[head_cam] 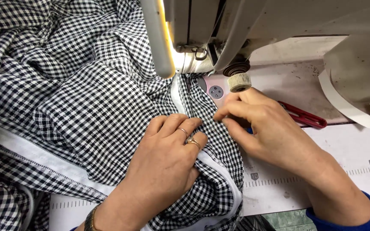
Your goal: Using a seam ripper to remove or adjust threads on a checkered garment at a sewing workstation
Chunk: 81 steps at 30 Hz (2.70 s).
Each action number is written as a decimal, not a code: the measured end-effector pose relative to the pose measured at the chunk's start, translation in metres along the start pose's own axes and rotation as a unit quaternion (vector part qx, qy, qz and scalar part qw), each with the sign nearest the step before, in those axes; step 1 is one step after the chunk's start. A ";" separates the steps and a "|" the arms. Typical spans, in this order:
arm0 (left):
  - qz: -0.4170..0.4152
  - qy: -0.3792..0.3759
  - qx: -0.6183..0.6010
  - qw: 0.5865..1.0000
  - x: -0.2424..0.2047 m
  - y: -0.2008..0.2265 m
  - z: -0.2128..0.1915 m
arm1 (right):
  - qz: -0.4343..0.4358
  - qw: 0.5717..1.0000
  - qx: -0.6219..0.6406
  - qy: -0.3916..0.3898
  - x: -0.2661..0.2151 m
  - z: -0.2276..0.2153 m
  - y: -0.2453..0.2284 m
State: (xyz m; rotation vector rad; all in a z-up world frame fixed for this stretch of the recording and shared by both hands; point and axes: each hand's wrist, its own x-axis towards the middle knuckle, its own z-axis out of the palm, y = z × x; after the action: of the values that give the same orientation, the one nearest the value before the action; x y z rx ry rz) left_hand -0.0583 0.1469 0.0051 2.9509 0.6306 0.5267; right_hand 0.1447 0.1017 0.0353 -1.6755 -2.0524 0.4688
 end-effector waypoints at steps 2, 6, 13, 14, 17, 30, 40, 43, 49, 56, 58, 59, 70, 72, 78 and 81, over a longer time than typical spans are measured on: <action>0.000 0.007 0.000 1.000 0.000 0.000 0.000 | 0.010 1.000 -0.003 0.000 0.004 0.000 -0.001; 0.004 0.032 -0.007 0.999 0.001 0.000 -0.001 | 0.056 0.998 -0.021 -0.028 0.012 0.010 0.003; 0.006 0.027 -0.004 1.000 0.001 0.000 0.000 | 0.089 0.994 0.001 -0.057 0.013 0.014 0.006; 0.005 0.025 -0.002 1.000 0.000 0.000 0.001 | 0.083 0.995 0.017 -0.054 0.011 0.009 0.008; 0.005 0.022 0.000 1.000 0.000 0.000 0.001 | 0.091 0.992 0.082 -0.040 0.000 -0.006 0.002; 0.008 0.036 -0.030 0.999 -0.002 -0.002 0.001 | 0.084 0.994 0.056 -0.042 -0.003 -0.014 -0.008; -0.031 -0.122 0.007 0.992 0.020 -0.003 -0.001 | 0.060 0.982 -0.164 -0.069 -0.016 -0.017 -0.006; -0.034 -0.123 0.007 0.992 0.022 -0.003 0.000 | 0.056 0.981 -0.174 -0.057 -0.014 -0.018 -0.007; -0.036 -0.107 0.001 0.994 0.018 -0.003 0.004 | 0.044 0.995 0.079 0.034 -0.004 0.006 -0.016; -0.030 -0.124 0.045 0.991 0.017 -0.003 0.007 | 0.205 0.956 0.209 -0.033 -0.066 -0.018 0.003; -0.027 -0.125 0.040 0.991 0.018 -0.001 0.006 | 0.256 0.947 0.195 -0.021 -0.077 -0.027 0.004; -0.035 -0.134 0.023 0.990 0.019 -0.001 0.004 | 0.251 0.956 0.153 0.004 -0.073 -0.026 0.000; -0.035 0.051 -0.098 0.993 0.002 -0.003 0.001 | 0.053 0.998 -0.016 -0.037 -0.008 0.015 -0.002; -0.046 0.026 -0.105 0.993 0.001 -0.003 0.001 | 0.039 0.999 -0.012 -0.022 -0.009 0.008 0.004; -0.043 0.032 -0.102 0.993 0.002 -0.003 0.000 | 0.081 0.996 -0.039 0.001 0.015 0.011 -0.005; -0.039 0.041 -0.089 0.994 0.002 -0.003 0.003 | 0.109 0.992 -0.050 -0.037 0.025 0.034 0.000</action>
State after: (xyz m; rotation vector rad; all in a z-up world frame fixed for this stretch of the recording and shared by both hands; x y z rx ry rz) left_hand -0.0572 0.1507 0.0025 2.7394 0.6655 0.6634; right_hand 0.1218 0.1263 0.0098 -1.9826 -1.9820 0.5121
